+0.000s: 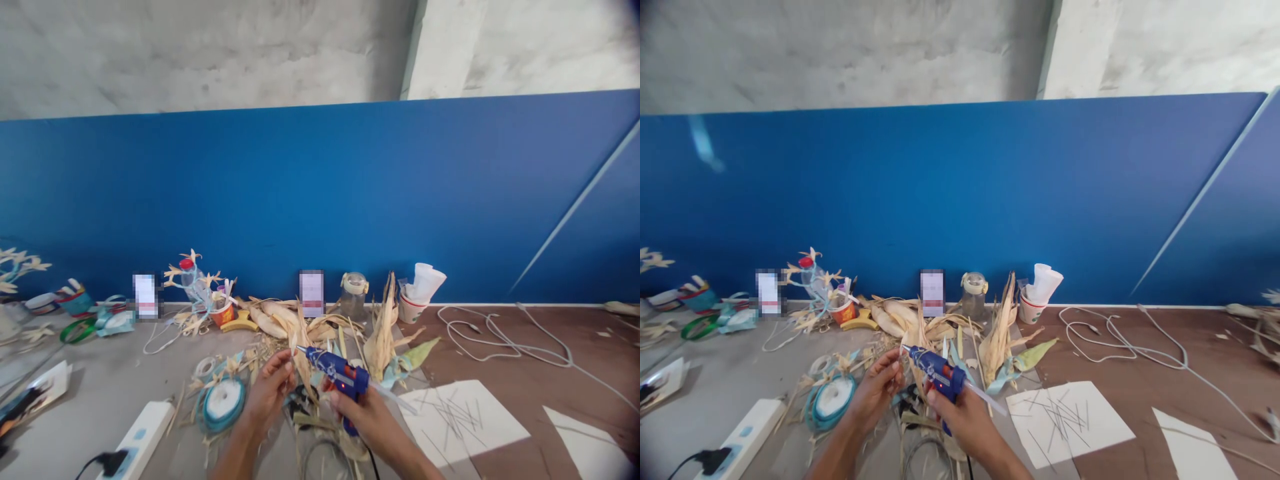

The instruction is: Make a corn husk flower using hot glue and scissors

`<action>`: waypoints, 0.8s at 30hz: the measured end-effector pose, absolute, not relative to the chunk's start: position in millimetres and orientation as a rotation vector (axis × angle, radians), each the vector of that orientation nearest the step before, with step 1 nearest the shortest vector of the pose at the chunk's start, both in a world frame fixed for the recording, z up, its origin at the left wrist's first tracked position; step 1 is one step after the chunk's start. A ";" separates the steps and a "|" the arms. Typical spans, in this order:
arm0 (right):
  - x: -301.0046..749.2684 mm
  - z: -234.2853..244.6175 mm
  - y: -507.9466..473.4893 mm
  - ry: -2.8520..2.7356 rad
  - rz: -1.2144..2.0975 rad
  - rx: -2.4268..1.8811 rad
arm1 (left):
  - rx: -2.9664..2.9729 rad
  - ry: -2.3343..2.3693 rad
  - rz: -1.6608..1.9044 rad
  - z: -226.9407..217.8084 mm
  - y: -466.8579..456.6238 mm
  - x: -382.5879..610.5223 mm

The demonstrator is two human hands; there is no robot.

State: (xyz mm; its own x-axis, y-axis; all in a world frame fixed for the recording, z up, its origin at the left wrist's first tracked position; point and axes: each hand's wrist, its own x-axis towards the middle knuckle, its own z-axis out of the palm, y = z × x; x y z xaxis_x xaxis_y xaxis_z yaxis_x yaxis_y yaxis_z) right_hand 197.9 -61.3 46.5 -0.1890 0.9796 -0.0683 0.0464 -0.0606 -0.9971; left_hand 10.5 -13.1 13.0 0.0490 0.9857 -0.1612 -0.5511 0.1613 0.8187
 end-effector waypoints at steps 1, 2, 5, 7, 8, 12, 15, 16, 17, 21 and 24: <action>195.9 46.3 -61.1 -1.390 1.339 -1.190 | 0.641 0.848 1.315 13.3 -13.3 10.1; 194.2 45.6 -60.6 -1.417 1.304 -1.189 | 0.631 0.848 1.320 13.6 -13.5 9.6; 191.3 43.3 -58.9 -1.421 1.225 -1.221 | 0.644 0.836 1.310 13.9 -13.7 8.1; 190.9 43.5 -57.9 -1.395 1.194 -1.259 | 0.664 0.823 1.293 13.9 -13.9 7.4; 191.1 44.1 -57.6 -1.386 1.181 -1.273 | 0.671 0.814 1.287 13.8 -14.0 7.2; 192.7 47.3 -57.5 -1.415 1.167 -1.285 | 0.694 0.795 1.272 13.3 -15.2 6.9; 193.1 48.2 -57.9 -1.465 1.162 -1.255 | 0.702 0.805 1.265 13.2 -16.1 6.8; 193.2 48.2 -58.0 -1.482 1.156 -1.248 | 0.701 0.810 1.263 13.2 -16.4 6.8; 193.1 48.1 -58.0 -1.495 1.149 -1.248 | 0.700 0.813 1.262 13.3 -16.6 6.9; 193.5 47.2 -57.6 -1.521 1.113 -1.270 | 0.695 0.821 1.259 15.1 -17.4 8.3; 194.4 45.2 -57.1 -1.536 1.107 -1.251 | 0.703 0.814 1.268 17.8 -18.4 9.9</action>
State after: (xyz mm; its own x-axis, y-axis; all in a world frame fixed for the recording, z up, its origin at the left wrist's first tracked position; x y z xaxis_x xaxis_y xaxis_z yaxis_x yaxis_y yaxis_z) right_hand 194.4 -57.1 45.2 -0.1435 0.9867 0.0768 0.2392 0.1099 -0.9647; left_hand 9.9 -18.4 17.8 0.1033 0.9854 -0.1353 -0.5332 0.1697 0.8288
